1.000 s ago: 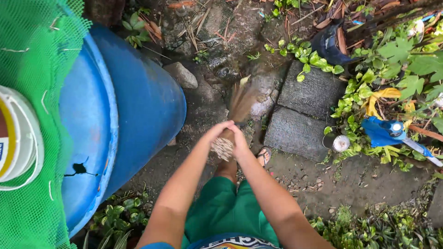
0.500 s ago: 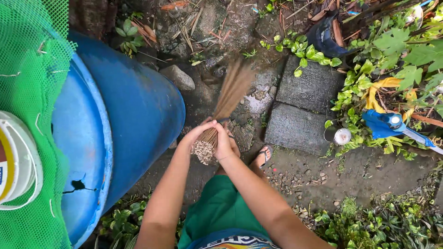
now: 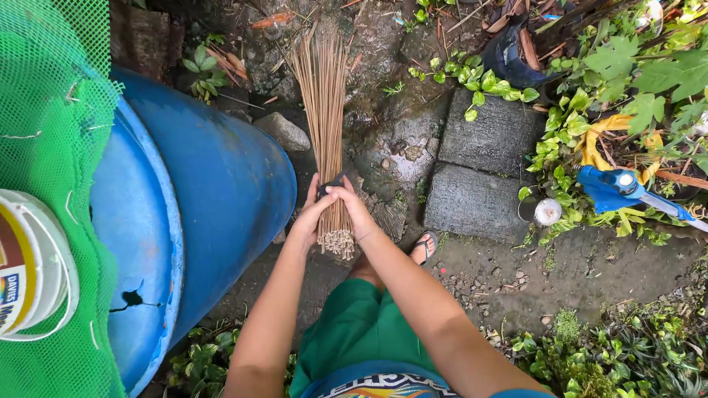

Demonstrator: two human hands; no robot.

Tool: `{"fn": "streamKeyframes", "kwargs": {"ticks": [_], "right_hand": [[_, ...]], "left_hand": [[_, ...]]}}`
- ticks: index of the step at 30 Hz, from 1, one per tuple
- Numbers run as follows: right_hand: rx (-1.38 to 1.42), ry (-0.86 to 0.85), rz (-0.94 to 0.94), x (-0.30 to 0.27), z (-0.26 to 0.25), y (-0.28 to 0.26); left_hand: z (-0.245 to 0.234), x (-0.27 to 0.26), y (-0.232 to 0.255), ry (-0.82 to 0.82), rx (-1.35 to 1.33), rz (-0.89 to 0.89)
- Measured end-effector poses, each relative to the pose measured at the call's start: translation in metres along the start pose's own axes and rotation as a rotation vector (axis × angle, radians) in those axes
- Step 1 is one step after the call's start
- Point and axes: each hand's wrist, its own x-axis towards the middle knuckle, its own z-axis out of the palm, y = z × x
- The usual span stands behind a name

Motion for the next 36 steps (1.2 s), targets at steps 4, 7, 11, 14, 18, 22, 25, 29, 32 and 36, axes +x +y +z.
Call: {"fn": "streamKeyframes", "kwargs": {"ticks": [4, 7, 11, 14, 18, 22, 25, 29, 32, 36], "right_hand": [[-0.022, -0.017, -0.094, -0.014, 0.007, -0.009], [0.024, 0.133, -0.096, -0.018, 0.0, -0.01], [0.25, 0.139, 0.017, 0.002, -0.036, 0.011], [0.262, 0.107, 0.211, 0.009, -0.034, 0.012], [0.157, -0.084, 0.231, 0.054, -0.08, 0.036], [-0.133, -0.115, 0.033, 0.025, -0.057, -0.011], [-0.178, -0.126, -0.005, -0.02, -0.043, -0.031], [0.221, -0.411, 0.153, -0.037, -0.064, -0.049], [0.024, -0.334, 0.074, -0.076, -0.016, -0.09], [-0.095, -0.007, 0.187, -0.085, -0.036, -0.091]], "left_hand": [[0.002, 0.006, -0.006, -0.045, 0.005, 0.046], [0.012, 0.013, -0.008, -0.029, -0.035, -0.051], [-0.008, 0.04, -0.038, -0.104, -0.163, -0.216], [-0.034, 0.062, -0.056, -0.151, -0.207, -0.278], [-0.006, 0.023, -0.042, -0.022, -0.151, -0.193], [0.025, 0.009, -0.033, 0.087, -0.057, -0.049], [0.025, -0.004, -0.034, -0.013, -0.034, 0.08], [0.026, -0.003, -0.02, -0.122, -0.016, 0.062], [0.04, -0.004, -0.007, -0.172, -0.033, 0.033], [0.045, -0.007, -0.019, -0.193, -0.014, -0.026]]}}
